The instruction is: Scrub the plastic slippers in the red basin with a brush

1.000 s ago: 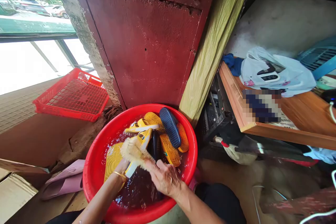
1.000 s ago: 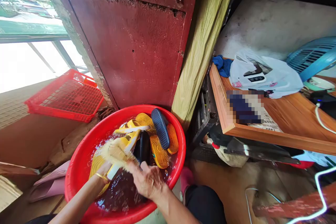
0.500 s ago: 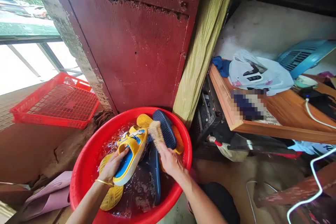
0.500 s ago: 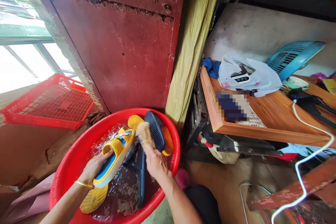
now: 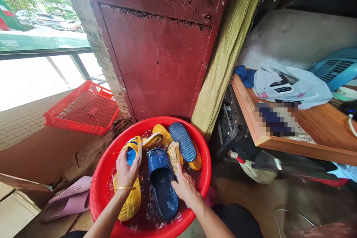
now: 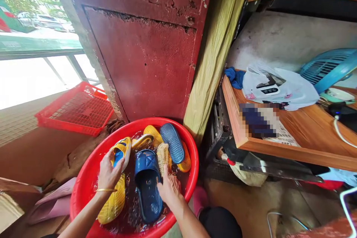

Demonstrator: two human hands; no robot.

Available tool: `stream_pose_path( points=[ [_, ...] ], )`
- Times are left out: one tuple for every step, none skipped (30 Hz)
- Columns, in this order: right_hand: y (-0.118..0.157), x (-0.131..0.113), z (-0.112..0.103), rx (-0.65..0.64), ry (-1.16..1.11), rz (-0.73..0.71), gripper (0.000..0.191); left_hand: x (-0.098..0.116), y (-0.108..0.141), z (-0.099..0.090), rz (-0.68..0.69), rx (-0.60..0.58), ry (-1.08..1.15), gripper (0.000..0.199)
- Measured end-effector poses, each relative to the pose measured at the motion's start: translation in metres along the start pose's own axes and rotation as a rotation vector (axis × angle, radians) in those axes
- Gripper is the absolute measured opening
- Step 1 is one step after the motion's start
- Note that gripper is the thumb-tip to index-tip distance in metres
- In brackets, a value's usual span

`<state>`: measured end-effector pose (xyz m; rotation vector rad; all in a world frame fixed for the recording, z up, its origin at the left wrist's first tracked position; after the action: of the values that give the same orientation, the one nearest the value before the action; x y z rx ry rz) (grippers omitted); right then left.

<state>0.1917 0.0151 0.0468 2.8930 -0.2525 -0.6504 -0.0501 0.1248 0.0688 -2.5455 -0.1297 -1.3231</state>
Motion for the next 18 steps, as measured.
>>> stream_pose_path(
  points=[
    [-0.003, 0.001, 0.000, -0.014, -0.005, 0.009, 0.076, 0.003, 0.009, 0.007, 0.007, -0.082, 0.088, 0.065],
    [-0.006, 0.002, 0.000, -0.023, -0.018, 0.020, 0.073, 0.005, 0.019, 0.016, -0.002, -0.185, 0.185, 0.063],
    [-0.008, 0.003, 0.001, -0.029, -0.043, 0.031, 0.071, 0.005, 0.028, 0.023, -0.018, -0.250, 0.244, 0.062],
    [-0.009, 0.004, 0.001, -0.033, -0.076, 0.040, 0.070, 0.004, 0.035, 0.029, -0.042, -0.280, 0.272, 0.062],
    [-0.009, 0.005, 0.002, -0.036, -0.110, 0.043, 0.071, 0.002, 0.040, 0.032, -0.069, -0.273, 0.268, 0.063],
    [-0.009, 0.004, 0.004, -0.041, -0.133, 0.035, 0.071, -0.001, 0.043, 0.033, -0.102, -0.245, 0.244, 0.066],
    [-0.007, 0.004, 0.006, -0.052, -0.140, 0.015, 0.071, -0.005, 0.045, 0.034, -0.142, -0.220, 0.221, 0.068],
    [-0.006, 0.003, 0.008, -0.065, -0.129, -0.012, 0.071, -0.008, 0.047, 0.034, -0.190, -0.213, 0.211, 0.071],
    [-0.004, 0.002, 0.009, -0.076, -0.104, -0.038, 0.070, -0.012, 0.049, 0.036, -0.240, -0.231, 0.221, 0.072],
    [-0.003, 0.002, 0.011, -0.087, -0.075, -0.062, 0.069, -0.014, 0.050, 0.039, -0.284, -0.272, 0.247, 0.072],
    [-0.002, 0.002, 0.011, -0.098, -0.054, -0.082, 0.069, -0.016, 0.052, 0.042, -0.317, -0.328, 0.285, 0.069],
    [-0.001, 0.002, 0.011, -0.104, -0.046, -0.095, 0.068, -0.018, 0.053, 0.045, -0.337, -0.384, 0.329, 0.065],
    [-0.001, 0.002, 0.010, -0.099, -0.054, -0.106, 0.067, -0.019, 0.054, 0.048, -0.349, -0.435, 0.366, 0.061],
    [-0.001, 0.001, 0.006, -0.079, -0.073, -0.116, 0.066, -0.021, 0.054, 0.050, -0.355, -0.461, 0.389, 0.057],
    [-0.002, 0.000, 0.002, -0.044, -0.100, -0.134, 0.064, -0.023, 0.052, 0.051, -0.355, -0.457, 0.390, 0.055],
    [-0.002, -0.002, -0.004, -0.001, -0.133, -0.166, 0.062, -0.025, 0.050, 0.050, -0.346, -0.429, 0.372, 0.054],
    [-0.001, -0.006, -0.010, 0.042, -0.162, -0.213, 0.060, -0.026, 0.047, 0.049, -0.325, -0.392, 0.338, 0.056],
    [0.001, -0.010, -0.016, 0.074, -0.181, -0.268, 0.057, -0.026, 0.044, 0.048, -0.290, -0.357, 0.300, 0.059]
  ],
)
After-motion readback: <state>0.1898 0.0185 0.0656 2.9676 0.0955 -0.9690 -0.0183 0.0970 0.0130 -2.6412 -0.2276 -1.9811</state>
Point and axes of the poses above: each hand's wrist, its own y-axis away from the middle knuckle, its own z-axis out of the palm, x = y × z, the point moved 5 cm from there along -y, towards the middle knuckle
